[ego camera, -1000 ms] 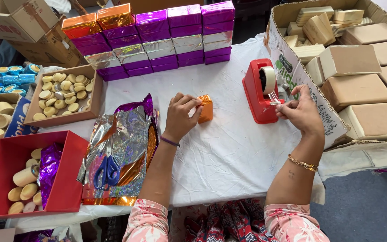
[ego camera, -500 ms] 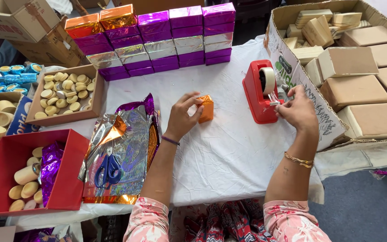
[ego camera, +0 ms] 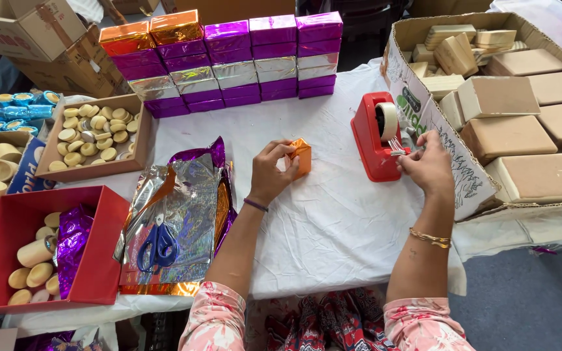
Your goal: The person wipes a stack of small wooden blocks with a cloth, then wraps the stack in orange metallic foil. They fold the foil around the blocks and secure it with clear tape from a red dispenser. The wrapped package is placed on the table.
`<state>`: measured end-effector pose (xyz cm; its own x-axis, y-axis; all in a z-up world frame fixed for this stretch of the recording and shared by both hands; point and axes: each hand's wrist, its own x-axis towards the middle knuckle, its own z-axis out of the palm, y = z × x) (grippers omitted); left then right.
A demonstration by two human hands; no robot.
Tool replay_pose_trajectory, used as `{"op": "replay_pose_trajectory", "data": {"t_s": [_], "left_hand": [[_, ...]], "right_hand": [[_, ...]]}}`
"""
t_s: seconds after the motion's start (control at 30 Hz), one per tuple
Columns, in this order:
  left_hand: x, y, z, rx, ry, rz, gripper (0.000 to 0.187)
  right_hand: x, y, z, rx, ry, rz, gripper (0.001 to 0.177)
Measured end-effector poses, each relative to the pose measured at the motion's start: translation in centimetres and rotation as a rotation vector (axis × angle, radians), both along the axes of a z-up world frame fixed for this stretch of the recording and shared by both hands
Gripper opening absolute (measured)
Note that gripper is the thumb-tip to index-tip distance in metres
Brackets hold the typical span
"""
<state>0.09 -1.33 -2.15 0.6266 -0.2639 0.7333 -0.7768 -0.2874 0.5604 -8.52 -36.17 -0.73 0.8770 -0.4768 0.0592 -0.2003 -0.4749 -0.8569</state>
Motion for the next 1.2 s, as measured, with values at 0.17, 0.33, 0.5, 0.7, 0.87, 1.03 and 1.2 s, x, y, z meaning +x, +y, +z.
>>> {"op": "replay_pose_trajectory", "data": {"t_s": [0.17, 0.33, 0.5, 0.7, 0.87, 1.03, 1.2], "left_hand": [[0.6, -0.5, -0.9, -0.1, 0.075, 0.056, 0.017], [0.6, -0.4, -0.8, -0.17, -0.004, 0.131, 0.019], [0.8, 0.0, -1.4, -0.102, -0.044, 0.216, 0.019], [1.2, 0.0, -1.6, -0.092, -0.023, 0.23, 0.019], [1.2, -0.1, -1.5, -0.115, 0.002, 0.225, 0.018], [1.0, -0.1, -1.6, -0.084, -0.014, 0.231, 0.018], [0.8, -0.4, -1.7, -0.068, -0.032, 0.232, 0.019]], "right_hand": [[-0.6, -2.0, -3.6, 0.579, -0.262, 0.156, 0.04], [-0.3, -2.8, -4.6, 0.739, -0.288, 0.204, 0.035], [-1.2, 1.4, -0.7, 0.019, -0.178, 0.012, 0.034], [-0.6, -1.6, -5.3, 0.528, -0.328, 0.091, 0.034], [-0.4, -2.7, -6.2, 0.92, -0.345, 0.205, 0.031], [-1.2, -1.0, -8.0, 0.354, -0.29, 0.022, 0.027], [-4.1, 2.9, -2.9, -0.11, -0.273, -0.124, 0.021]]}}
